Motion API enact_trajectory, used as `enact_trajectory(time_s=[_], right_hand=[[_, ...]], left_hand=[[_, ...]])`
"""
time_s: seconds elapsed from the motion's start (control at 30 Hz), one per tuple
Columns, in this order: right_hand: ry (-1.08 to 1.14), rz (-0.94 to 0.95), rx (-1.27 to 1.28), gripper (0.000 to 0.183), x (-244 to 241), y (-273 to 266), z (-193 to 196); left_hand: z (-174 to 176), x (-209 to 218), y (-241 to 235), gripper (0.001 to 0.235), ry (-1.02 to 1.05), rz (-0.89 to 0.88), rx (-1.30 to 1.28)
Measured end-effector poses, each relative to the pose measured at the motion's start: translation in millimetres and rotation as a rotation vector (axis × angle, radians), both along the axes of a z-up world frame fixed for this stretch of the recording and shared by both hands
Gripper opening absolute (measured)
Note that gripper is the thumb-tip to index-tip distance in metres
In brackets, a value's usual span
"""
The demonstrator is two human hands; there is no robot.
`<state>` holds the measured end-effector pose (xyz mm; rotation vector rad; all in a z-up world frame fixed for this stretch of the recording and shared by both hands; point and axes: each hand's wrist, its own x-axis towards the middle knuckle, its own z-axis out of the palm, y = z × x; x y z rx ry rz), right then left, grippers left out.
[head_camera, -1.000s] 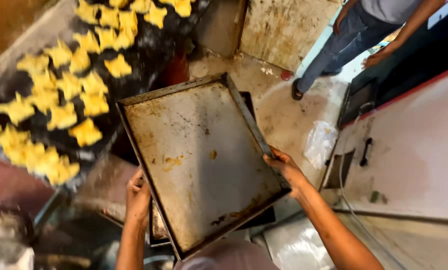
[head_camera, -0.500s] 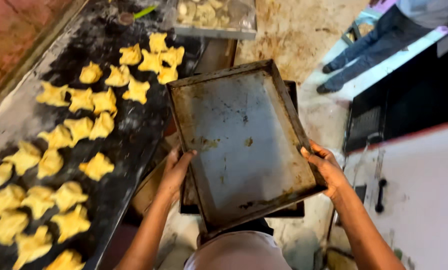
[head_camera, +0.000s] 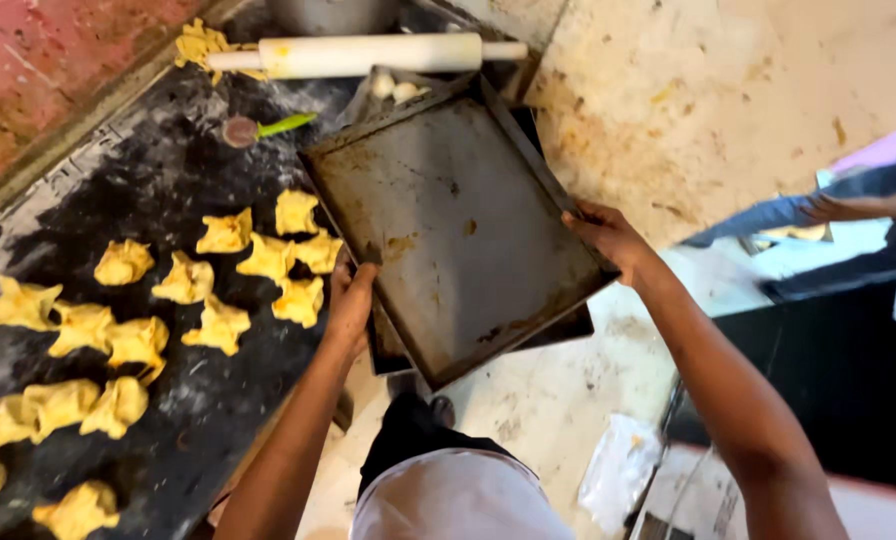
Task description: The person assembles samosas by placing a filling onto square dough sheets, folding them into triangular shapes, and sealing the edges. They then transfer the finished samosas onto metal baking trays. A child briefly appears in the frame and interacts with the person.
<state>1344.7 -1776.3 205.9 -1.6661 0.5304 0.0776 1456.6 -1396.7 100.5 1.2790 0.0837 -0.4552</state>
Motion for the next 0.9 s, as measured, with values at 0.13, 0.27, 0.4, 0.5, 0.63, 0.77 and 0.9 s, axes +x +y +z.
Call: enact_trajectory(time_s=[0.13, 0.27, 0.4, 0.5, 0.63, 0.77, 0.9], right_hand=[[0.004, 0.053, 0.025, 0.044, 88, -45, -16], [-0.013, 0.158, -0.194, 0.038, 166, -109, -70], [0.002, 0.278, -0.630, 0.033, 221, -145, -136], [-0.188, 0.306, -0.706, 0.035, 236, -139, -121], [-0.607, 0.135, -0.738, 0.036, 231, -47, -32], [-0.604, 0.671, -0.390, 0.034, 209, 92, -19], [-0.270, 0.911, -0.320, 0.056, 232, 224, -94]], left_hand=[[-33, 63, -44, 0.063, -0.075, 0.098, -0.135], [-60, 101, -82, 0.051, -0.233, 0.180, -0.053], [-57, 109, -106, 0.044, -0.471, 0.303, 0.223], [-25, 83, -99, 0.054, -0.693, 0.471, 0.523], [-12, 18, -47, 0.056, -0.524, 0.712, 0.798], [-35, -17, 18, 0.069, -0.231, 1.039, 1.143], [-53, -10, 58, 0.051, -0.022, 0.782, 0.356]])
